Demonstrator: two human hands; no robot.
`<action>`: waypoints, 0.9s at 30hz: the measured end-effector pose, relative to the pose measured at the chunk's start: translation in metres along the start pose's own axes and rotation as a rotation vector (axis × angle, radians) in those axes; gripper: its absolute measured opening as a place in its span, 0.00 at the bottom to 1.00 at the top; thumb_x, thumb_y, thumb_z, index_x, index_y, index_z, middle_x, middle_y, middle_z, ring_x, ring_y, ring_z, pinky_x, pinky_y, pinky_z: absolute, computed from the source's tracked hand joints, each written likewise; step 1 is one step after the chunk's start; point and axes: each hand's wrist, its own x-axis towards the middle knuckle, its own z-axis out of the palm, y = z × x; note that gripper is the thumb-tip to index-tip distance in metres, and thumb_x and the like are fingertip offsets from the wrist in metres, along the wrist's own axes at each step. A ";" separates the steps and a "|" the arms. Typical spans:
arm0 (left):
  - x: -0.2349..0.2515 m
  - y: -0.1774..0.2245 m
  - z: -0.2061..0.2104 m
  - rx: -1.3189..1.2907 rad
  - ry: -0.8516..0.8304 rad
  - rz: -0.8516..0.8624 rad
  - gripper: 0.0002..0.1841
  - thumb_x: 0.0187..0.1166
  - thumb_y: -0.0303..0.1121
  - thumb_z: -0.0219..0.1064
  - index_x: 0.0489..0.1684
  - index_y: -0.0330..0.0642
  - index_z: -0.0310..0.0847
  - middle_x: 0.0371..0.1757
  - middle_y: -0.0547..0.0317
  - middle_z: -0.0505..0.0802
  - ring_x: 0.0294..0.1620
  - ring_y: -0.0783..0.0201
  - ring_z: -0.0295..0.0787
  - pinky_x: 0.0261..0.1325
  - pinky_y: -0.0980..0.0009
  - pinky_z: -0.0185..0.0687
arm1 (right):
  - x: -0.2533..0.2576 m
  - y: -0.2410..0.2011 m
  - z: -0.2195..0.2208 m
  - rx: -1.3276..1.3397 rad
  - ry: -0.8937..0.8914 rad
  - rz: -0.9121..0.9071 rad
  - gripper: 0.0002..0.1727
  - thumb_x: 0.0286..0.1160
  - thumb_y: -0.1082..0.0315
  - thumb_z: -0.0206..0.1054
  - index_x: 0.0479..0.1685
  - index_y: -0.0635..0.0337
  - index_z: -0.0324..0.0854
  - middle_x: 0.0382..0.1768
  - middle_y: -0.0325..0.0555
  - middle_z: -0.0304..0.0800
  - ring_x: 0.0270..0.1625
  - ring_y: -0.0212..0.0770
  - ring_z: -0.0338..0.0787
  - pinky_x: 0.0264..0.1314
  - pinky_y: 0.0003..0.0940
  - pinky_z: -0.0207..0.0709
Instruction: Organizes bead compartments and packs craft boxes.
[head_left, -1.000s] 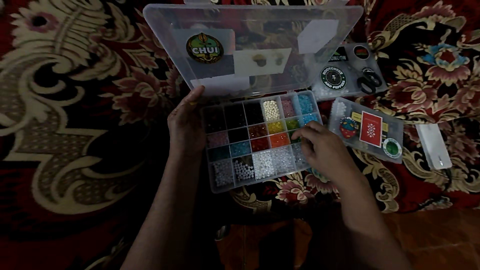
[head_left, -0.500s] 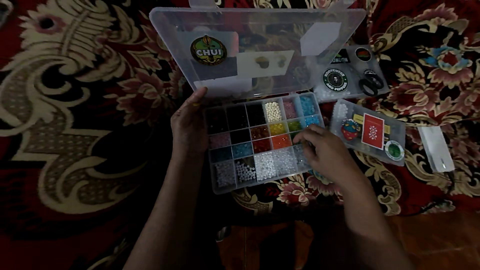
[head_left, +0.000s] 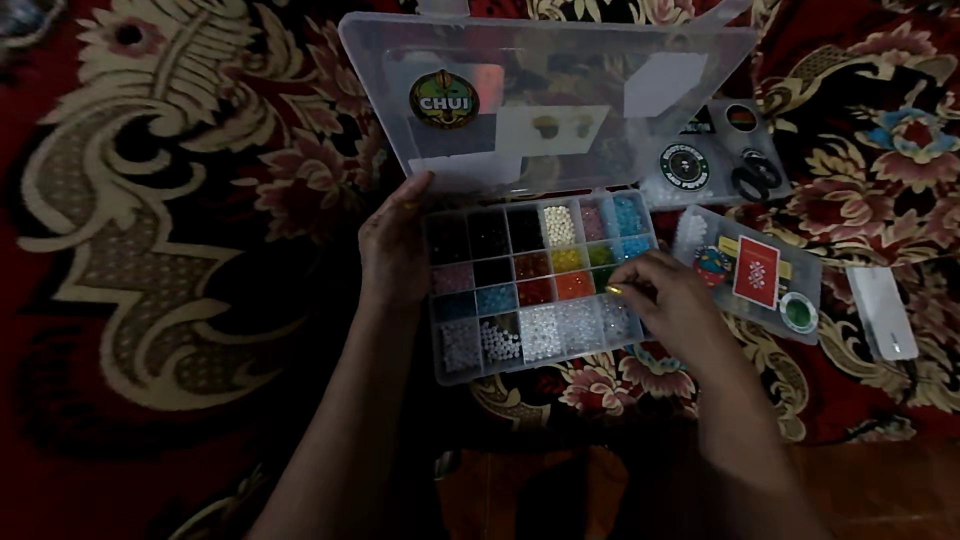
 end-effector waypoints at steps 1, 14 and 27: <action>0.000 -0.001 -0.001 -0.002 -0.007 0.002 0.19 0.87 0.32 0.48 0.63 0.42 0.86 0.60 0.66 0.93 0.62 0.72 0.88 0.66 0.71 0.82 | 0.000 -0.001 0.002 0.008 0.041 -0.018 0.05 0.75 0.69 0.71 0.42 0.57 0.91 0.42 0.46 0.90 0.39 0.38 0.89 0.45 0.36 0.86; 0.002 -0.002 0.000 -0.024 0.010 -0.001 0.18 0.89 0.32 0.50 0.60 0.42 0.88 0.59 0.64 0.94 0.62 0.70 0.88 0.69 0.69 0.81 | 0.000 0.000 0.004 0.129 0.292 -0.143 0.13 0.81 0.64 0.64 0.51 0.53 0.94 0.47 0.42 0.93 0.44 0.28 0.90 0.45 0.22 0.85; -0.009 0.008 0.001 0.017 -0.047 0.101 0.19 0.90 0.36 0.48 0.64 0.46 0.86 0.61 0.69 0.92 0.63 0.72 0.86 0.69 0.69 0.81 | 0.000 0.007 -0.009 0.179 0.344 0.256 0.28 0.87 0.68 0.55 0.87 0.57 0.65 0.66 0.57 0.88 0.58 0.45 0.92 0.58 0.43 0.84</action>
